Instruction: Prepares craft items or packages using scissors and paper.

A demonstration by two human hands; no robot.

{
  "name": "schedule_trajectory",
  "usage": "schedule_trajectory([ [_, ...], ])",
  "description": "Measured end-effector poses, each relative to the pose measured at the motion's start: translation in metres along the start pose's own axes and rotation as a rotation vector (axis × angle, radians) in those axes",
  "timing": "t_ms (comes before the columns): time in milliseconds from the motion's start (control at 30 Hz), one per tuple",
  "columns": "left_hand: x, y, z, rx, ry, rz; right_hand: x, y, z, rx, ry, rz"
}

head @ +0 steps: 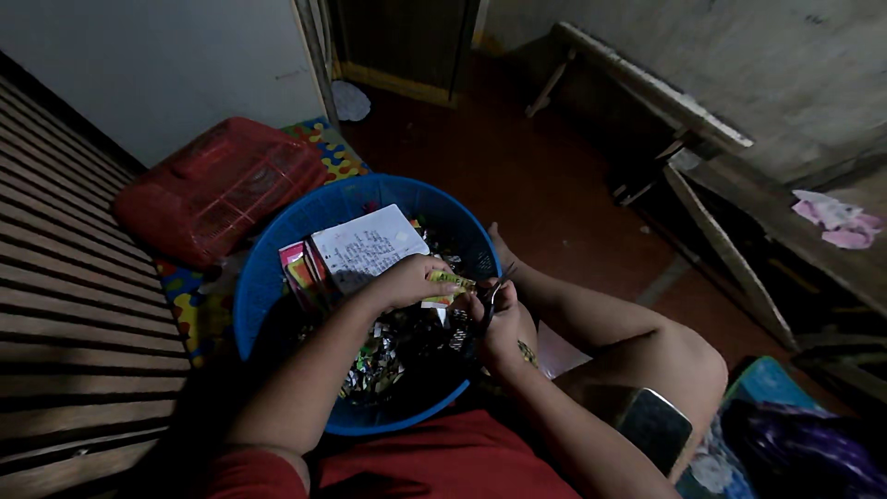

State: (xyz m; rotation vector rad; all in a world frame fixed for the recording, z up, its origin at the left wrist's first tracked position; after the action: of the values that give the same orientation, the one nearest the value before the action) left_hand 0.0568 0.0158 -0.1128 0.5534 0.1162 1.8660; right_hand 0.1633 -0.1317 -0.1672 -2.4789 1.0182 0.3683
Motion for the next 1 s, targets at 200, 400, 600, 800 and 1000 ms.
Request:
schedule_trajectory([
  [200, -0.001, 0.002, 0.007, -0.014, 0.04, 0.064, -0.001, -0.002, -0.001, -0.014, 0.009, 0.033],
  [400, 0.003, 0.002, 0.007, -0.062, 0.063, 0.181, 0.003, -0.001, 0.0, 0.093, 0.088, -0.051],
  [600, 0.003, 0.004, 0.007, -0.072, -0.03, 0.129, 0.001, 0.002, -0.001, 0.053, 0.067, -0.061],
  [800, 0.02, 0.01, 0.004, -0.236, 0.003, 0.224, -0.001, 0.0, -0.005, -0.042, 0.114, -0.074],
  [1000, 0.022, 0.01, 0.002, -0.276, -0.16, 0.011, 0.001, -0.005, -0.003, -0.11, 0.022, -0.072],
])
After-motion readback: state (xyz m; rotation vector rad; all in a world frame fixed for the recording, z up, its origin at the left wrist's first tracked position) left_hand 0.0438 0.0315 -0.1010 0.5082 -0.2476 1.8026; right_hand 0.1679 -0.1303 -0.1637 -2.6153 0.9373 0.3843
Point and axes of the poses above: each hand's wrist, its own y-axis away from the middle knuckle, its own x-axis out of the back of the hand, z = x × y, the point moved 2 cm from there along -y, towards the middle knuckle, and after that the axes turned 6 degrees about x, right-handed, at the moved point
